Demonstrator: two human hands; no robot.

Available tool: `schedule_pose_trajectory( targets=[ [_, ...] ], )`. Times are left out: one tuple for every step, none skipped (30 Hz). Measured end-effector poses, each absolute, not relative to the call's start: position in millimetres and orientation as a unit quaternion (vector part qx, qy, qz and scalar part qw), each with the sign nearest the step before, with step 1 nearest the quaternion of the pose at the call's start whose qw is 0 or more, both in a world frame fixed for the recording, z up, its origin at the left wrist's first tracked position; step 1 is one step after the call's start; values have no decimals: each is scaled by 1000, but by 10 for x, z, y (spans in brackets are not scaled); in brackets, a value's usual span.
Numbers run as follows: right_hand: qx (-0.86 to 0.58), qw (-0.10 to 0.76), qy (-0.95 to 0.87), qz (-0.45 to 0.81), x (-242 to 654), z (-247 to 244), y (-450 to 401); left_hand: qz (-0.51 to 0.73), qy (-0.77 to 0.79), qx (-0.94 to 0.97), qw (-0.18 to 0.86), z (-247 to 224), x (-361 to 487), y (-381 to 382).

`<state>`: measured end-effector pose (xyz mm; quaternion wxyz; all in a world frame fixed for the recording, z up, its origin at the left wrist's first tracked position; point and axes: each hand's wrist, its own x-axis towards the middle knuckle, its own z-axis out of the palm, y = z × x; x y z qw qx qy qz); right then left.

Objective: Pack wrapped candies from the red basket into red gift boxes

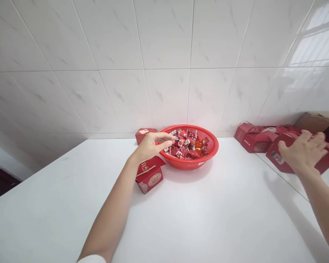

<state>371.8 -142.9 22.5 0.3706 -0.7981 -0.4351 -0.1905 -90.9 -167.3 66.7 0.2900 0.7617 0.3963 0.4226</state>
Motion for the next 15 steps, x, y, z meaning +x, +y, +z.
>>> schedule_pose_trajectory(
  targets=[
    [-770,382,-477,-185,3563,232,-1461,431,400,755,291,679,-943,-1670],
    [-723,394,-535,-189,3390,215,-1503,438,404,748,291,691,-972,-1669],
    [-665,402,-602,-186,3198,171,-1563,443,408,743,291,703,-996,-1668],
    [-596,414,-665,-175,2990,99,-1645,445,412,740,291,716,-1018,-1667],
    [-525,425,-721,-156,2766,1,-1754,441,415,741,290,730,-1041,-1666],
    [-462,413,-776,-120,2533,-118,-1891,431,420,745,287,747,-1067,-1664],
    [-400,384,-829,-76,2296,-255,-2051,414,428,752,283,766,-1097,-1663],
    [-336,351,-873,-32,2061,-405,-2227,385,440,763,275,786,-1132,-1667],
    [-271,324,-907,7,1835,-563,-2408,345,457,776,264,805,-1170,-1677],
    [-205,315,-926,31,1625,-724,-2584,297,479,788,249,819,-1209,-1695],
    [-151,302,-940,39,1438,-883,-2742,244,502,796,233,826,-1244,-1723],
    [-103,284,-952,48,1280,-1033,-2876,189,525,800,221,822,-1273,-1760],
    [-76,273,-956,72,1153,-1166,-2979,137,546,798,214,805,-1293,-1804],
    [-66,244,-961,112,1061,-1276,-3051,92,563,793,214,777,-1302,-1850],
    [-66,216,-963,146,1005,-1356,-3092,56,577,785,217,741,-1302,-1894]
  ],
)
